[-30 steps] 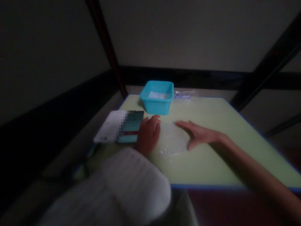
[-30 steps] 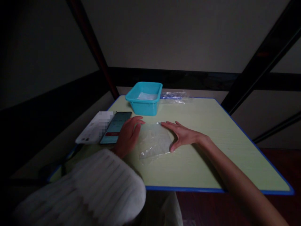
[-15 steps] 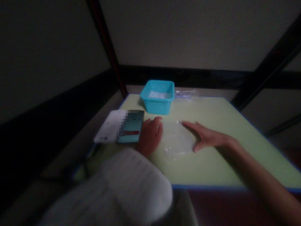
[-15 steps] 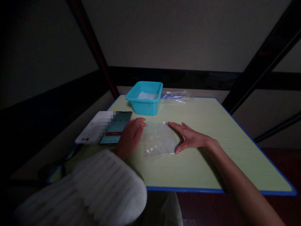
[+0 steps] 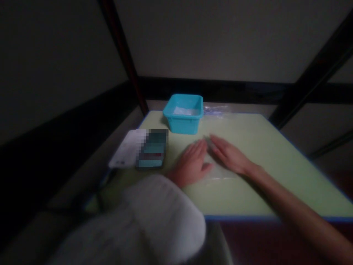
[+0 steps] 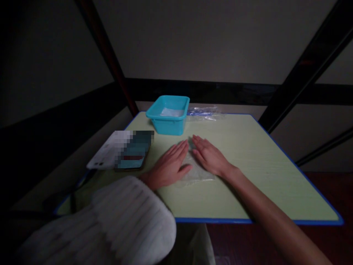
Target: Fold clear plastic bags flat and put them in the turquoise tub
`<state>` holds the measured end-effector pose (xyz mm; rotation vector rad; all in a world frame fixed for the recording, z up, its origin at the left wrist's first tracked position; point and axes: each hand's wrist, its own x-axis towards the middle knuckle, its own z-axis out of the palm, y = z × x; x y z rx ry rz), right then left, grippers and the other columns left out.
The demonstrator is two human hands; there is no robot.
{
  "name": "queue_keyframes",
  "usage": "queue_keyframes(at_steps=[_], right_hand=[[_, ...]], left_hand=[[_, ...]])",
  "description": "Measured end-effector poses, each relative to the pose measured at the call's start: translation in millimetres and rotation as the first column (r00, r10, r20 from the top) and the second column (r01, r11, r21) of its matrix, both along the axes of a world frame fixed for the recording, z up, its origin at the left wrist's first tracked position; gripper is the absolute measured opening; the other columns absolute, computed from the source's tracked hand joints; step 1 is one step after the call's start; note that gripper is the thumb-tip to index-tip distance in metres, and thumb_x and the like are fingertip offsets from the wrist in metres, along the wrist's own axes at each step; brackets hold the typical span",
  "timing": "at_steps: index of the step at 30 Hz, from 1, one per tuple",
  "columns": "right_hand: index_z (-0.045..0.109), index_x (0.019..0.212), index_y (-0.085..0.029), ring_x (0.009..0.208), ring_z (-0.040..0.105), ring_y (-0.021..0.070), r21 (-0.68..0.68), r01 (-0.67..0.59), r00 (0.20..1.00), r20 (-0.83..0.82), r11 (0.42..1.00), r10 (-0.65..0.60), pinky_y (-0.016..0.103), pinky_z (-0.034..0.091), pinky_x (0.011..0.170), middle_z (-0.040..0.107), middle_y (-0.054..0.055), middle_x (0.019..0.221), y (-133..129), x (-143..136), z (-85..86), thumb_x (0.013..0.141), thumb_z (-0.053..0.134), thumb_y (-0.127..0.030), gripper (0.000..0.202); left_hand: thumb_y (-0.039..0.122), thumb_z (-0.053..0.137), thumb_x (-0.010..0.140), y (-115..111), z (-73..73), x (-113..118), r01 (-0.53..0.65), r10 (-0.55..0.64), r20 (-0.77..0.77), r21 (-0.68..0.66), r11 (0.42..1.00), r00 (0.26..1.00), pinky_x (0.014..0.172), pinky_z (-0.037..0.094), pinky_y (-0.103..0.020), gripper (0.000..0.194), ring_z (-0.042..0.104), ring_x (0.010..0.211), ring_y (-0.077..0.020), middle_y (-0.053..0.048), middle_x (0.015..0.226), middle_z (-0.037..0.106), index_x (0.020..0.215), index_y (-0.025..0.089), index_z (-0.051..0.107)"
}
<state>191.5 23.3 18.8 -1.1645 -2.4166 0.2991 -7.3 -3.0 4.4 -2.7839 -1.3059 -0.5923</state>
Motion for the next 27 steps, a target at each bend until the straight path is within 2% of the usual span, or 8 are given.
queue_keyframes(at_steps=[2,5,9,17,27], right_hand=[[0.031,0.144,-0.012,0.137,0.027,0.0247,0.031,-0.036,0.995,0.097,0.999,0.032,0.048,0.024,0.111,0.032,0.015,0.147,1,-10,-10.2,0.095,0.027,-0.044,0.058],[0.028,0.144,-0.008,0.138,0.023,0.0247,0.032,-0.058,0.977,0.206,0.998,0.050,0.047,0.021,0.112,0.028,0.018,0.148,0,-16,-21.3,0.095,0.025,-0.047,0.063],[0.031,0.142,-0.003,0.138,0.021,0.0258,0.047,-0.051,0.960,0.277,0.998,0.037,0.044,0.018,0.113,0.028,0.021,0.148,-2,-15,-25.7,0.095,0.023,-0.050,0.067],[0.029,0.143,-0.004,0.139,0.019,0.0254,0.067,-0.008,0.953,0.303,0.998,-0.012,0.044,0.018,0.113,0.026,0.020,0.149,-2,-10,-28.7,0.094,0.019,-0.055,0.071],[0.021,0.147,-0.013,0.139,0.020,0.0267,0.037,0.093,0.947,0.306,0.995,-0.100,0.050,0.019,0.111,0.026,0.015,0.150,7,16,-31.0,0.091,0.016,-0.062,0.075]], left_hand=[[0.049,0.040,0.089,2,-2.4,2,0.024,-0.024,-0.038,0.001,1.000,0.999,0.113,0.020,-0.040,0.069,0.023,0.139,-0.0267,-0.021,0.147,0.029,0.138,0.003,0.027],[0.055,0.034,0.089,4,-5.9,1,0.023,-0.024,-0.061,-0.017,1.000,0.998,0.112,0.021,-0.040,0.074,0.024,0.138,-0.0278,-0.022,0.146,0.031,0.138,0.001,0.026],[0.061,0.032,0.088,4,-10.4,-2,-0.002,0.000,-0.086,-0.023,1.000,0.996,0.111,0.021,-0.041,0.078,0.026,0.138,-0.0295,-0.022,0.146,0.031,0.138,0.001,0.028],[0.068,0.039,0.083,4,-14.0,-3,-0.038,0.040,-0.147,0.011,0.999,0.988,0.111,0.019,-0.044,0.086,0.024,0.137,-0.0359,-0.021,0.147,0.030,0.138,0.002,0.032],[0.069,0.042,0.081,2,-7.5,-2,-0.049,0.037,-0.186,-0.060,0.997,0.982,0.110,0.019,-0.046,0.088,0.020,0.138,-0.0371,-0.022,0.148,0.027,0.138,0.003,0.033]])
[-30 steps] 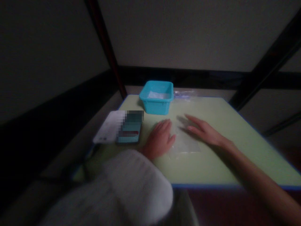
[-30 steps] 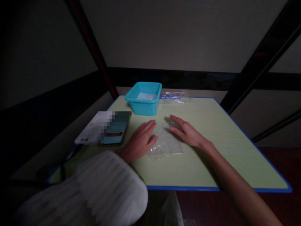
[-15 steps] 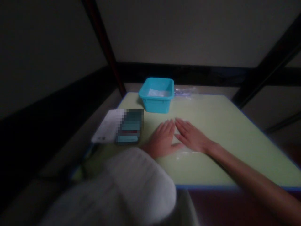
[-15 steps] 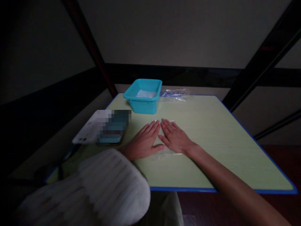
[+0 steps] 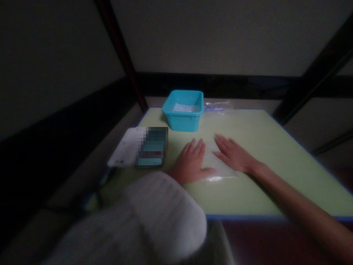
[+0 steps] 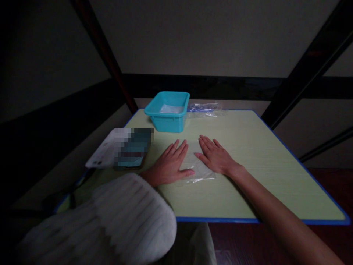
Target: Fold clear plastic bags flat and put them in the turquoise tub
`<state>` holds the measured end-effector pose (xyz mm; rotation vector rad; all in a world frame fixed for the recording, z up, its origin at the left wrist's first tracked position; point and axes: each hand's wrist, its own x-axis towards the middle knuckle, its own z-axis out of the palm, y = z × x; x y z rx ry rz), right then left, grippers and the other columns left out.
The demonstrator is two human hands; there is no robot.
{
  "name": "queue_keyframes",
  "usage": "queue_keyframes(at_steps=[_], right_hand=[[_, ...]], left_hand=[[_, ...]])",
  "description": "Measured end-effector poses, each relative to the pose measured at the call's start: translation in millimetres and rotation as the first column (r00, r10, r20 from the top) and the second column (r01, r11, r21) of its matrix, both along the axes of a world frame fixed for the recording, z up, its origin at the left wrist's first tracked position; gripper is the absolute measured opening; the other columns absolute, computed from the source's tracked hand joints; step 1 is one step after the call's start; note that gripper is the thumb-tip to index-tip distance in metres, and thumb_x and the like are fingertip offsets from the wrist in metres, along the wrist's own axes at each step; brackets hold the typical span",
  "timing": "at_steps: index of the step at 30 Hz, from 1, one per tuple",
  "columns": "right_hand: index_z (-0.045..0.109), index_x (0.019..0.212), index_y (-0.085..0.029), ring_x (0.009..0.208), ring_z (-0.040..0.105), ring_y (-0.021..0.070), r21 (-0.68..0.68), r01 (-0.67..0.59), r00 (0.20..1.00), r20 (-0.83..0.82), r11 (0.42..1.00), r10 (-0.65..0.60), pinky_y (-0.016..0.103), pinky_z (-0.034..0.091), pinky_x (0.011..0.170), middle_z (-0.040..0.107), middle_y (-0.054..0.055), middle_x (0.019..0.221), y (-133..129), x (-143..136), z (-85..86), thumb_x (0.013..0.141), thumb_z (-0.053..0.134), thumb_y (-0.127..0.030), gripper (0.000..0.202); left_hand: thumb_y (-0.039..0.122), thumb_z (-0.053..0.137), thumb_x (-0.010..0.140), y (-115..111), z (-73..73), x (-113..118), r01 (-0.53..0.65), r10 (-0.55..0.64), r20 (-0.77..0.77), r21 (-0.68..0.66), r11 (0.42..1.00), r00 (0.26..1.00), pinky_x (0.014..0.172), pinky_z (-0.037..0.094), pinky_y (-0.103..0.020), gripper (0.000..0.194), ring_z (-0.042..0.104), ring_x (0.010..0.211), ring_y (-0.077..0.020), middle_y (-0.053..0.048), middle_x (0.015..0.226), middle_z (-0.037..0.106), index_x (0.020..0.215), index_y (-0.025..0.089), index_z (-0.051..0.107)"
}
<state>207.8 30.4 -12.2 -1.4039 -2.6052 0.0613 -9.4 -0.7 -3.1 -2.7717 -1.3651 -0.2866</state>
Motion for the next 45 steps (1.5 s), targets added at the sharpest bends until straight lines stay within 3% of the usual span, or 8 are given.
queue_keyframes(at_steps=[5,9,13,17,22,30,40,45], right_hand=[[0.028,0.145,-0.012,0.138,0.022,0.0271,-0.006,0.077,0.997,-0.020,0.997,-0.077,0.053,0.020,0.110,0.029,0.015,0.149,2,13,5.1,0.093,0.015,-0.057,0.069],[0.036,0.141,-0.012,0.136,0.029,0.0268,0.023,0.111,0.978,-0.180,0.994,-0.105,0.052,0.022,0.109,0.036,0.015,0.146,-4,4,21.4,0.096,0.015,-0.045,0.060],[0.035,0.142,-0.012,0.135,0.032,0.0257,0.057,-0.010,0.971,-0.237,0.998,0.023,0.048,0.024,0.110,0.037,0.015,0.145,-15,-28,27.4,0.096,0.020,-0.042,0.057],[0.031,0.143,-0.008,0.137,0.027,0.0246,0.001,-0.162,0.972,-0.171,0.987,0.160,0.045,0.024,0.111,0.031,0.016,0.148,-22,-46,16.7,0.095,0.023,-0.045,0.061],[0.025,0.146,-0.010,0.138,0.024,0.0258,0.009,-0.133,0.986,-0.101,0.991,0.133,0.047,0.021,0.112,0.028,0.016,0.149,-25,-33,6.3,0.094,0.023,-0.053,0.068],[0.023,0.146,-0.009,0.138,0.020,0.0266,0.040,-0.104,0.994,-0.015,0.994,0.105,0.046,0.019,0.112,0.025,0.016,0.150,-28,-15,4.0,0.093,0.023,-0.058,0.073],[0.019,0.147,-0.011,0.138,0.022,0.0247,0.070,-0.048,0.999,0.008,0.996,0.048,0.046,0.021,0.112,0.026,0.017,0.149,-40,28,3.0,0.094,0.022,-0.056,0.069],[0.021,0.147,-0.013,0.137,0.024,0.0271,0.040,0.002,0.997,-0.081,0.999,0.001,0.049,0.025,0.110,0.026,0.017,0.149,-27,14,12.9,0.093,0.023,-0.058,0.071]], left_hand=[[0.071,0.040,0.081,0,1.0,0,-0.009,0.009,-0.008,-0.003,1.000,1.000,0.110,0.019,-0.045,0.088,0.020,0.138,-0.0364,-0.021,0.148,0.026,0.138,0.004,0.033],[0.071,0.040,0.080,-1,1.2,0,-0.016,0.016,-0.006,0.005,1.000,1.000,0.110,0.019,-0.045,0.090,0.021,0.138,-0.0370,-0.022,0.148,0.027,0.137,0.002,0.033],[0.068,0.044,0.080,0,0.2,1,0.000,-0.001,0.030,0.021,1.000,1.000,0.110,0.020,-0.046,0.086,0.022,0.137,-0.0364,-0.021,0.146,0.032,0.137,0.004,0.034],[0.064,0.051,0.078,0,0.7,2,0.012,-0.014,0.075,0.017,1.000,0.997,0.109,0.021,-0.046,0.085,0.024,0.137,-0.0355,-0.019,0.144,0.037,0.138,0.008,0.033],[0.067,0.045,0.080,-1,-0.3,2,-0.010,0.009,0.048,0.020,1.000,0.999,0.109,0.021,-0.047,0.087,0.025,0.136,-0.0368,-0.021,0.145,0.033,0.138,0.003,0.032],[0.070,0.044,0.079,-1,-3.5,2,-0.018,0.017,0.009,0.033,0.999,1.000,0.112,0.018,-0.044,0.091,0.022,0.137,-0.0366,-0.021,0.148,0.027,0.137,0.001,0.034],[0.072,0.042,0.079,-1,1.4,3,-0.027,0.027,-0.007,-0.007,1.000,1.000,0.111,0.018,-0.045,0.092,0.020,0.138,-0.0369,-0.022,0.149,0.025,0.137,0.002,0.033],[0.074,0.040,0.079,-1,-1.6,2,-0.019,0.019,0.006,0.012,1.000,1.000,0.111,0.018,-0.045,0.093,0.020,0.138,-0.0366,-0.021,0.149,0.026,0.138,0.002,0.033]])
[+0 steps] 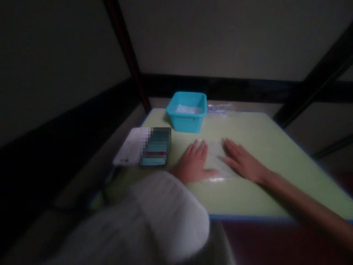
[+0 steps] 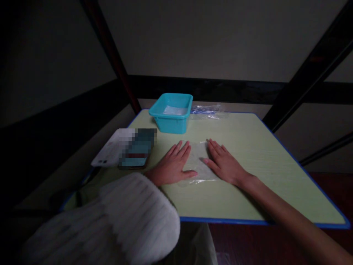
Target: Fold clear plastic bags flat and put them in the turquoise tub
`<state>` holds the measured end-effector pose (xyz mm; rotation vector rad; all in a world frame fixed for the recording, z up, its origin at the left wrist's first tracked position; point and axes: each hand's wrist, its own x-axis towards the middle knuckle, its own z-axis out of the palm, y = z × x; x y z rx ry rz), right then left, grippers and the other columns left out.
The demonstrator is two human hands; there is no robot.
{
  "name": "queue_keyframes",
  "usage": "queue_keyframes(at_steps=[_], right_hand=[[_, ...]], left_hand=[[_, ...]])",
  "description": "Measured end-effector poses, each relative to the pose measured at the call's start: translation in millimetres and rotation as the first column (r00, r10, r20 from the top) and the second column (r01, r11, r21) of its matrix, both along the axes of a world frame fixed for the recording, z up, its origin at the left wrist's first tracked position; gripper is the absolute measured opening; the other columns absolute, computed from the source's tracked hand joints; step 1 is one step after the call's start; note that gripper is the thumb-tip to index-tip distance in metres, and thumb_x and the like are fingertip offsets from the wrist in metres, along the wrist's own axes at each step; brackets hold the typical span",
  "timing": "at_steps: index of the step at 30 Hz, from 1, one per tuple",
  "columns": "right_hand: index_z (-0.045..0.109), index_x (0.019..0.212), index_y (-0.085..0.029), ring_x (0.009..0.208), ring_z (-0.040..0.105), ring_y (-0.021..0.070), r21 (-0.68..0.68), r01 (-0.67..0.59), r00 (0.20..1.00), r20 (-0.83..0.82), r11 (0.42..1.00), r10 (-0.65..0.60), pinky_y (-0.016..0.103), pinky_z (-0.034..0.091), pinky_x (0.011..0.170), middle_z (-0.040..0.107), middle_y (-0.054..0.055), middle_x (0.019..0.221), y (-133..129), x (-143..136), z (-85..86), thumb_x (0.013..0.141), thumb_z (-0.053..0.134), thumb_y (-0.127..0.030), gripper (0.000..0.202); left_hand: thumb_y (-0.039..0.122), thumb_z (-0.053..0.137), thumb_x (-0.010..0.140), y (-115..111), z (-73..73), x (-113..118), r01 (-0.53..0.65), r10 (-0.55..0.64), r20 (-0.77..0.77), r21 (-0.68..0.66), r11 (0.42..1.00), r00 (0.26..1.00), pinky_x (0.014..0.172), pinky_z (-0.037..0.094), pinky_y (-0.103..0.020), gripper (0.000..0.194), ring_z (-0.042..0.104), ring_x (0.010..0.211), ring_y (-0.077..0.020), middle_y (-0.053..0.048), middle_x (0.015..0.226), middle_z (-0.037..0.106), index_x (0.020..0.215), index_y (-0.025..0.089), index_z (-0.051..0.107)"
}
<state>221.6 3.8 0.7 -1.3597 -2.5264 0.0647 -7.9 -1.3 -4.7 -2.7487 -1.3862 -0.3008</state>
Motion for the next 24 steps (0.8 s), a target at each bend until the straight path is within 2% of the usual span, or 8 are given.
queue_keyframes(at_steps=[4,6,9,13,19,24], right_hand=[[0.026,0.145,-0.009,0.138,0.023,0.0275,-0.022,-0.093,0.993,-0.078,0.995,0.091,0.047,0.024,0.111,0.026,0.018,0.149,17,-45,10.8,0.092,0.024,-0.060,0.074],[0.025,0.145,-0.007,0.138,0.022,0.0276,-0.046,-0.168,0.981,-0.104,0.985,0.163,0.047,0.023,0.111,0.025,0.019,0.149,23,-66,9.3,0.091,0.023,-0.063,0.078],[0.026,0.145,-0.008,0.138,0.023,0.0274,-0.084,-0.189,0.976,-0.129,0.978,0.178,0.047,0.024,0.110,0.027,0.018,0.149,28,-79,0.9,0.091,0.019,-0.063,0.078],[0.026,0.145,-0.009,0.138,0.024,0.0272,-0.081,-0.168,0.981,-0.112,0.982,0.159,0.047,0.025,0.110,0.029,0.017,0.148,30,-71,-6.9,0.091,0.020,-0.063,0.077],[0.026,0.144,-0.007,0.136,0.028,0.0280,-0.050,-0.151,0.988,-0.045,0.987,0.149,0.046,0.027,0.109,0.032,0.019,0.147,37,-56,-9.2,0.090,0.021,-0.065,0.080],[0.030,0.142,-0.003,0.137,0.025,0.0270,-0.039,-0.141,0.989,0.033,0.989,0.142,0.043,0.025,0.110,0.029,0.020,0.147,42,-45,-11.0,0.091,0.018,-0.063,0.080]], left_hand=[[0.070,0.044,0.079,1,-0.9,0,0.016,-0.016,0.056,-0.001,1.000,0.998,0.111,0.018,-0.047,0.088,0.019,0.138,-0.0361,-0.017,0.149,0.028,0.141,0.009,0.031],[0.067,0.047,0.079,2,-1.1,1,0.042,-0.043,0.114,0.013,0.999,0.993,0.112,0.018,-0.046,0.087,0.018,0.139,-0.0340,-0.015,0.150,0.026,0.143,0.012,0.026],[0.066,0.049,0.079,2,-0.9,2,0.068,-0.073,0.167,0.033,0.997,0.983,0.113,0.015,-0.043,0.091,0.019,0.139,-0.0311,-0.017,0.151,0.023,0.144,0.010,0.021],[0.065,0.048,0.080,1,1.6,2,0.078,-0.078,0.137,0.007,0.997,0.987,0.113,0.013,-0.045,0.088,0.019,0.139,-0.0328,-0.015,0.151,0.023,0.144,0.012,0.022],[0.071,0.043,0.078,0,1.1,3,0.019,-0.017,0.075,-0.029,0.999,0.997,0.111,0.016,-0.048,0.094,0.016,0.139,-0.0379,-0.017,0.152,0.019,0.145,0.010,0.018],[0.073,0.038,0.079,1,-2.6,3,0.008,-0.008,0.020,0.004,1.000,1.000,0.111,0.014,-0.047,0.090,0.019,0.138,-0.0370,-0.018,0.149,0.026,0.139,0.007,0.032]])
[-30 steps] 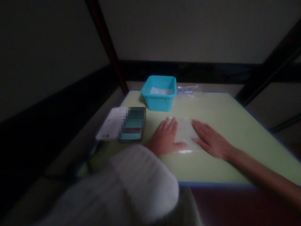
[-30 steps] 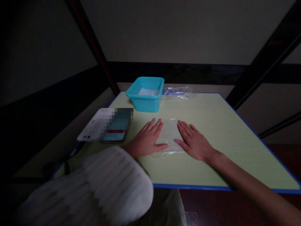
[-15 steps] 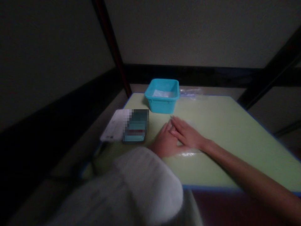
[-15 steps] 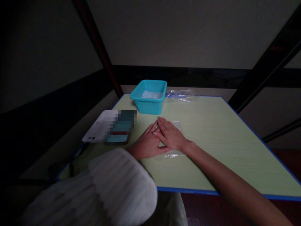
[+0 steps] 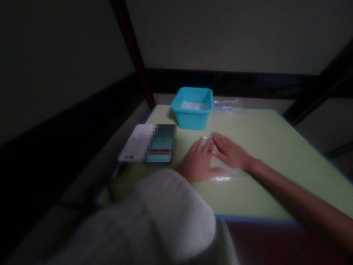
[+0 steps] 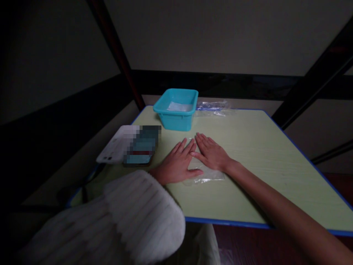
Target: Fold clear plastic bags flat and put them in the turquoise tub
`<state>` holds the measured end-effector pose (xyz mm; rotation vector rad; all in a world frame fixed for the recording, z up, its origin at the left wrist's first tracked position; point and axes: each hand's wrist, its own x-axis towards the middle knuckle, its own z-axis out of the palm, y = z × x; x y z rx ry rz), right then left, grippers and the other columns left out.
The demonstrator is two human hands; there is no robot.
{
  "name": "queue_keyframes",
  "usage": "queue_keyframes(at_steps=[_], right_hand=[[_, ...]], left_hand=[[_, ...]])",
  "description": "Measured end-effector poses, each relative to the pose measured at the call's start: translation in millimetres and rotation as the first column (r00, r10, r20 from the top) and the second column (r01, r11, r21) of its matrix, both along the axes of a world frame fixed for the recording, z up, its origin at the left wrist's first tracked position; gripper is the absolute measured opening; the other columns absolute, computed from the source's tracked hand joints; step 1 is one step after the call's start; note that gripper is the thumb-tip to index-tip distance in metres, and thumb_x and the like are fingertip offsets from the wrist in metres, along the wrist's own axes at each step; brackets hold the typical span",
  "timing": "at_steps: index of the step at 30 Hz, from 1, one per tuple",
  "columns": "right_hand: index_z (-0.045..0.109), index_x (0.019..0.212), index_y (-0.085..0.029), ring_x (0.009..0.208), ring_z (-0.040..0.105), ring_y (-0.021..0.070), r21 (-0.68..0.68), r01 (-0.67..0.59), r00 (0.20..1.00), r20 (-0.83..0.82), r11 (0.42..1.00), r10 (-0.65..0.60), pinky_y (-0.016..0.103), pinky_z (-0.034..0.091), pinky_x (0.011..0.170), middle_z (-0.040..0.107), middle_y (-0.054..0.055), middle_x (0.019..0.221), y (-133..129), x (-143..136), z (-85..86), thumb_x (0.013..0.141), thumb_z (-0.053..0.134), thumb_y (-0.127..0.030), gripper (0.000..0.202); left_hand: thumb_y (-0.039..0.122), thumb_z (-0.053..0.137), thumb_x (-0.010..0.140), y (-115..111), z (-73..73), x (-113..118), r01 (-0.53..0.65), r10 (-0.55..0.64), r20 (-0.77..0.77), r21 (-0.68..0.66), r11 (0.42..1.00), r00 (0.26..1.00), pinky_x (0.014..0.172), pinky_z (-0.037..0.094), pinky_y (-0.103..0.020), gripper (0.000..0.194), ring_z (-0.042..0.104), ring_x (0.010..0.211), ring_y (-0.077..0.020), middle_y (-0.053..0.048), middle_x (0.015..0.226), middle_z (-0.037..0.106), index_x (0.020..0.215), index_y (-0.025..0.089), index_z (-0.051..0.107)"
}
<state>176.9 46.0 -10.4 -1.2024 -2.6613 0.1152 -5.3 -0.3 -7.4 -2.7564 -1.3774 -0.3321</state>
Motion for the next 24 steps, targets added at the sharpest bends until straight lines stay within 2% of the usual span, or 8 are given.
queue_keyframes(at_steps=[3,11,15,18,21,24], right_hand=[[0.032,0.142,-0.003,0.137,0.025,0.0271,0.024,0.045,0.999,0.028,0.999,-0.046,0.044,0.024,0.110,0.029,0.019,0.147,5,8,-0.9,0.090,0.014,-0.064,0.082],[0.027,0.144,-0.008,0.138,0.022,0.0276,0.050,0.157,0.983,0.085,0.986,-0.161,0.049,0.023,0.109,0.026,0.016,0.149,22,31,-4.0,0.089,0.011,-0.064,0.080],[0.028,0.144,-0.006,0.138,0.023,0.0300,0.055,0.314,0.945,0.074,0.948,-0.318,0.050,0.023,0.108,0.028,0.018,0.148,31,50,-5.2,0.090,0.015,-0.062,0.079],[0.032,0.141,-0.006,0.137,0.025,0.0318,0.059,0.411,0.911,0.007,0.910,-0.412,0.054,0.023,0.107,0.030,0.020,0.147,31,57,-0.3,0.092,0.015,-0.059,0.075],[0.034,0.140,-0.006,0.136,0.026,0.0314,0.048,0.358,0.932,-0.076,0.933,-0.354,0.053,0.023,0.108,0.032,0.022,0.146,19,43,8.0,0.092,0.015,-0.058,0.074],[0.029,0.143,-0.006,0.136,0.027,0.0292,0.011,0.152,0.983,-0.107,0.988,-0.150,0.048,0.026,0.108,0.030,0.021,0.147,1,13,12.4,0.092,0.019,-0.059,0.074]], left_hand=[[0.074,0.036,0.078,-1,0.4,-1,-0.009,0.009,-0.025,0.009,1.000,1.000,0.111,0.014,-0.046,0.091,0.020,0.138,-0.0373,-0.020,0.148,0.028,0.136,0.004,0.036],[0.073,0.037,0.080,-3,8.2,0,-0.026,0.025,-0.083,-0.016,1.000,0.996,0.111,0.016,-0.045,0.093,0.019,0.138,-0.0372,-0.021,0.149,0.025,0.139,0.001,0.031],[0.073,0.036,0.081,-4,10.9,1,-0.031,0.029,-0.091,-0.020,0.999,0.995,0.112,0.016,-0.044,0.091,0.019,0.138,-0.0365,-0.020,0.150,0.023,0.138,0.002,0.032],[0.072,0.037,0.081,-4,11.6,0,-0.037,0.034,-0.087,-0.030,0.999,0.996,0.111,0.017,-0.045,0.090,0.019,0.138,-0.0362,-0.020,0.150,0.023,0.138,0.003,0.033],[0.073,0.037,0.080,-3,9.8,0,-0.030,0.028,-0.068,-0.035,0.999,0.997,0.111,0.017,-0.045,0.091,0.019,0.138,-0.0363,-0.021,0.149,0.024,0.137,0.002,0.033],[0.072,0.039,0.079,-2,5.3,-1,-0.014,0.014,-0.025,-0.019,1.000,1.000,0.111,0.016,-0.046,0.091,0.018,0.138,-0.0369,-0.020,0.149,0.025,0.139,0.004,0.031]])
